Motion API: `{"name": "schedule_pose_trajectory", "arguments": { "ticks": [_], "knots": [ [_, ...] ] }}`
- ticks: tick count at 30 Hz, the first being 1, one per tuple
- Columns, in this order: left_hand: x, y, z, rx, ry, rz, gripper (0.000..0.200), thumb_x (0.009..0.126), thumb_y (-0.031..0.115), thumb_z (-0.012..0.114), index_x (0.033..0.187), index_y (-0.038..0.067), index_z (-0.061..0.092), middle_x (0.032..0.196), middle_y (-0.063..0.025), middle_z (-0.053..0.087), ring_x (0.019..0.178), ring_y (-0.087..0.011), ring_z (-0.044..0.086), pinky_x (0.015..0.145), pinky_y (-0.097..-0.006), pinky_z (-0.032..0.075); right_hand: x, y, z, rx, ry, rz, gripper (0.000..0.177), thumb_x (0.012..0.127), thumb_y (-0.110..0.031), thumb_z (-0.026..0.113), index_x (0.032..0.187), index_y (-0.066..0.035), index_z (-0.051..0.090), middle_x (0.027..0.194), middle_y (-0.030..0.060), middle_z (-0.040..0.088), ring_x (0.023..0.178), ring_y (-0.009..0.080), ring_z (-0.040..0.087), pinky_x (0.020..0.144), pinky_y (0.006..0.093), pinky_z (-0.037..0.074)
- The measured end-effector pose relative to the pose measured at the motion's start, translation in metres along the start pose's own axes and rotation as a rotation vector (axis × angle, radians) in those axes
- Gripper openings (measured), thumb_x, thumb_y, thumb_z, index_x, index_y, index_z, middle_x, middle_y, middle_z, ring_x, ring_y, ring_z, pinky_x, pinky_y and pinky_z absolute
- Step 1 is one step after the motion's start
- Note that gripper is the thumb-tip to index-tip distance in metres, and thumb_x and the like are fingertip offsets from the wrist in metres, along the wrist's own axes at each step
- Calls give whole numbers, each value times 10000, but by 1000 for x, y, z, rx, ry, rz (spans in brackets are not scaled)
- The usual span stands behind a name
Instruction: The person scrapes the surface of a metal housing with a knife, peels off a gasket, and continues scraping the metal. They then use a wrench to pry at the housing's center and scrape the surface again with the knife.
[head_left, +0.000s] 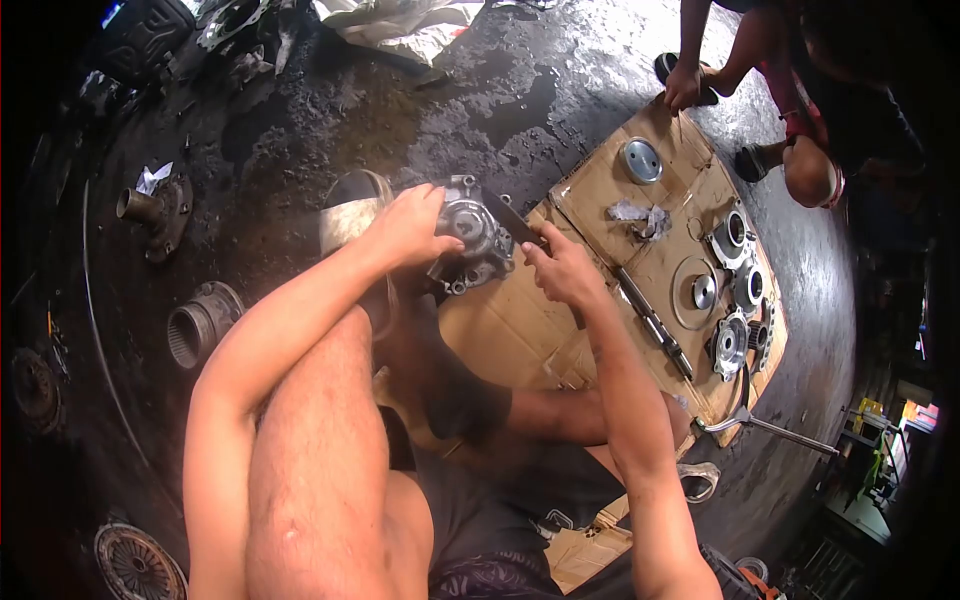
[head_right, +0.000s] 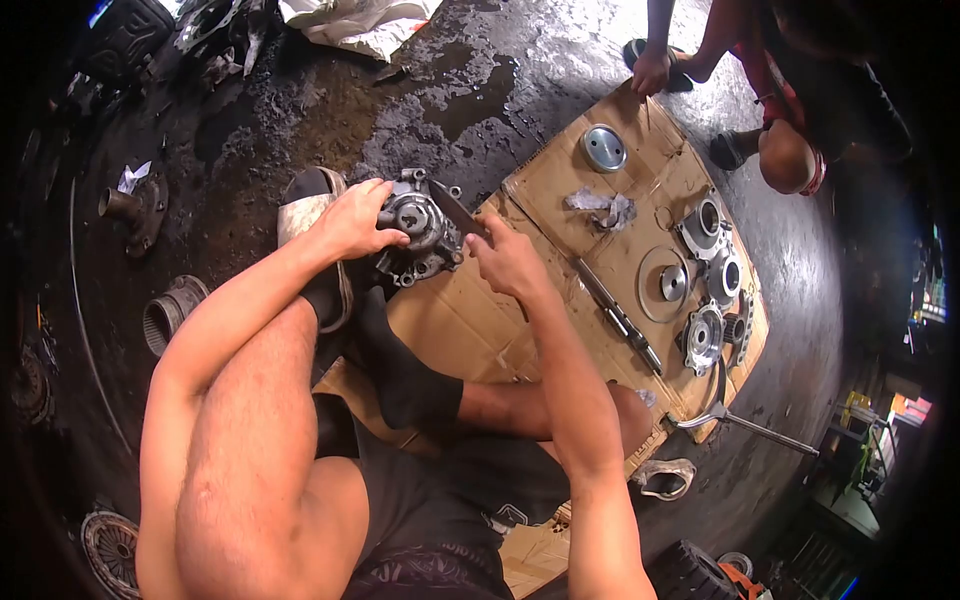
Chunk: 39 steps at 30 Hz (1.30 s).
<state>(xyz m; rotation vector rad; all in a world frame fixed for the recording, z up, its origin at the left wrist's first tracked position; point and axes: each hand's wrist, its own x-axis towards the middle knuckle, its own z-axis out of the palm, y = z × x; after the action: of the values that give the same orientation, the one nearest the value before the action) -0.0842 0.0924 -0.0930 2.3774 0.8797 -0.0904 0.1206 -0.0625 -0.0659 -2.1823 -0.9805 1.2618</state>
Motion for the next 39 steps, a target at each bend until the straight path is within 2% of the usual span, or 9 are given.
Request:
{"name": "schedule_pose_trajectory", "arguments": {
  "ticks": [8,20,21,24,28,30,34,37,39],
  "knots": [
    [1,-3,4,-2,32,-7,937,708,456,837,1375,-87,466,1421,-289,461,1336,-401,445,1131,-432,365,8,1,6,22,10,3,407,963,-275,594,1307,-63,548,701,106,642,592,171,615,555,347,485],
    [1,-1,1,1,10,-15,952,702,461,842,1375,-95,461,1408,-295,474,1332,-398,450,1133,-425,364,7,-8,2,38,-58,4,411,957,-278,598,1301,-60,544,727,88,634,587,160,589,525,337,468],
    [2,-1,1,0,10,-16,952,702,461,842,1375,-95,461,1408,-295,474,1332,-398,450,1133,-425,364,6,-10,0,44,-86,41,413,976,-276,603,1340,-94,532,740,33,586,570,116,526,482,295,444],
    [2,-1,1,6,18,-42,972,694,470,845,1375,-102,455,1412,-298,470,1335,-399,448,1134,-425,363,9,-13,-6,-57,-65,18,415,970,-280,610,1333,-92,534,751,42,601,577,123,534,497,306,453],
    [2,-1,1,-3,3,-62,985,689,479,845,1371,-114,452,1409,-294,474,1332,-395,452,1130,-421,368,15,-3,2,-27,-62,-10,407,969,-280,613,1325,-99,537,762,47,616,581,123,535,505,310,454],
    [2,-1,1,-8,10,-68,986,689,480,845,1368,-117,453,1404,-292,479,1329,-392,455,1128,-419,370,21,2,2,-51,-29,-73,381,948,-278,607,1270,-79,561,742,113,638,599,173,592,557,354,471],
    [2,-2,3,-6,-4,-48,983,695,478,842,1365,-125,450,1384,-287,497,1315,-389,468,1121,-415,375,20,-4,-8,-121,-55,-111,368,950,-281,603,1256,-78,565,743,97,640,596,164,578,557,353,469],
    [3,-2,0,-6,-1,-53,984,699,476,840,1367,-128,444,1375,-284,504,1310,-388,471,1117,-413,378,23,-3,-8,-16,-174,-16,342,968,-258,587,1260,-83,555,744,70,620,573,140,547,513,331,445],
    [2,-2,2,-2,-5,-43,985,701,476,839,1370,-128,441,1373,-282,506,1309,-388,471,1116,-412,379,19,0,-8,36,-146,7,343,975,-250,582,1272,-84,546,743,57,609,567,130,535,493,316,435]
  ]
}}
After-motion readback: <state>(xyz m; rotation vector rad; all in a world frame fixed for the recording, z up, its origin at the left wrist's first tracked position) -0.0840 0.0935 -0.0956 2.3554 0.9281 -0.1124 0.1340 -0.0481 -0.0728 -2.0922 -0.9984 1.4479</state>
